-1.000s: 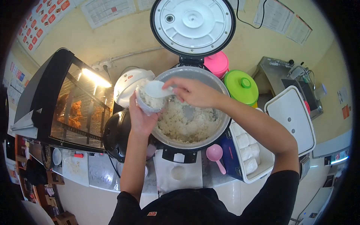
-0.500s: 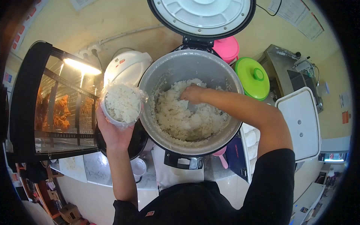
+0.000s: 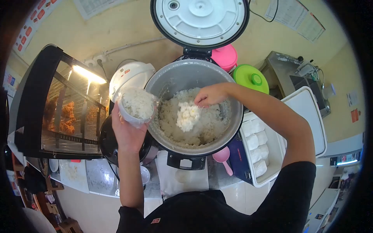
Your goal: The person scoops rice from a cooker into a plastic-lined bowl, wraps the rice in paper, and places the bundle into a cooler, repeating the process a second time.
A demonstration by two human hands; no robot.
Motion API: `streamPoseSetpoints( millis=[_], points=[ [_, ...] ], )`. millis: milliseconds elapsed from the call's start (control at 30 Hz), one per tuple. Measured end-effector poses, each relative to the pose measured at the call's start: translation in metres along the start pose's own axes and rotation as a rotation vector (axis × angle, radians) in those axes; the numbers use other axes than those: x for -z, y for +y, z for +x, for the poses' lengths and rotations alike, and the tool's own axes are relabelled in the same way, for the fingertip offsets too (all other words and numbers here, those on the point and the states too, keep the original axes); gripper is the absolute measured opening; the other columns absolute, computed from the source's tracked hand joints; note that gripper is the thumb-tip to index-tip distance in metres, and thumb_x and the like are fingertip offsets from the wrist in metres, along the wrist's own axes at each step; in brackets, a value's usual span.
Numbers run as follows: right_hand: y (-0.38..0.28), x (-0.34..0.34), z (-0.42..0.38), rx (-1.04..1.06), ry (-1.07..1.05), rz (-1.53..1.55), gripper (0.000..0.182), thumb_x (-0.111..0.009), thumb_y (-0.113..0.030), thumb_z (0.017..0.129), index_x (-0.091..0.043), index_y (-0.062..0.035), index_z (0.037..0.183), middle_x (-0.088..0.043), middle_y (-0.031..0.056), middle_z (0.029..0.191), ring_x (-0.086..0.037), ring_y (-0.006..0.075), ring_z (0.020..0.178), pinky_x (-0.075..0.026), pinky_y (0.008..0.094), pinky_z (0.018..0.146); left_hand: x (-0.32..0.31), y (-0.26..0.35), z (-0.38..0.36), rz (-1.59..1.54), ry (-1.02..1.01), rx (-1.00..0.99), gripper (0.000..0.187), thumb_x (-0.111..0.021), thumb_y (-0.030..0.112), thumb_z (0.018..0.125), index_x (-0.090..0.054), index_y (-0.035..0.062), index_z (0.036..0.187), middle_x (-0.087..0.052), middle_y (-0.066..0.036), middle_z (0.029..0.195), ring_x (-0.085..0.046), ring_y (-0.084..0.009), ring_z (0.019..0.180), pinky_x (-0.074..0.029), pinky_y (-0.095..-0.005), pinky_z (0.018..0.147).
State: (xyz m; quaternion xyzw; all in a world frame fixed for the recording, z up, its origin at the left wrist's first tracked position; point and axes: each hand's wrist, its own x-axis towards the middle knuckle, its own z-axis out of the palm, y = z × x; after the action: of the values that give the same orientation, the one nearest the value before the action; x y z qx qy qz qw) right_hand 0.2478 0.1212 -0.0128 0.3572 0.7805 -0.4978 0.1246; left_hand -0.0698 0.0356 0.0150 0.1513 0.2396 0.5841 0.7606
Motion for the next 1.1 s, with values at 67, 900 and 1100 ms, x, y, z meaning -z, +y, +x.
streamPoseSetpoints(
  millis=[67, 900, 1100],
  points=[
    [-0.025, 0.015, -0.031, -0.025, 0.134, -0.038, 0.021, -0.052, -0.018, 0.099, -0.055, -0.0016, 0.086, -0.053, 0.0009, 0.072, -0.050, 0.0114, 0.071, -0.043, 0.0315, 0.069, -0.001, -0.010, 0.003, -0.005, -0.031, 0.030, 0.060, -0.041, 0.051, 0.100, -0.046, 0.0084, 0.142, -0.054, -0.012, 0.140, -0.053, -0.0306, 0.128, -0.045, -0.0510, 0.105],
    [-0.109, -0.081, -0.081, -0.030, 1.156, -0.428, 0.060, -0.053, 0.006, 0.083, -0.046, -0.0051, 0.141, -0.059, 0.0202, 0.112, -0.060, 0.0394, 0.103, -0.050, 0.0420, 0.089, -0.018, -0.051, 0.025, 0.091, -0.167, 0.225, 0.064, -0.039, 0.065, 0.095, -0.052, 0.0188, 0.137, -0.060, -0.005, 0.131, -0.058, -0.0257, 0.116, -0.046, -0.0472, 0.095],
    [-0.105, -0.080, -0.077, 0.196, 1.300, 0.062, 0.045, -0.051, -0.005, 0.095, -0.054, -0.0110, 0.139, -0.064, 0.0159, 0.096, -0.062, 0.0215, 0.085, -0.050, 0.0356, 0.081, -0.019, -0.043, 0.018, 0.114, -0.210, 0.266, 0.064, -0.038, 0.067, 0.094, -0.055, 0.0212, 0.134, -0.062, -0.004, 0.128, -0.059, -0.0237, 0.116, -0.046, -0.0470, 0.096]
  ],
)
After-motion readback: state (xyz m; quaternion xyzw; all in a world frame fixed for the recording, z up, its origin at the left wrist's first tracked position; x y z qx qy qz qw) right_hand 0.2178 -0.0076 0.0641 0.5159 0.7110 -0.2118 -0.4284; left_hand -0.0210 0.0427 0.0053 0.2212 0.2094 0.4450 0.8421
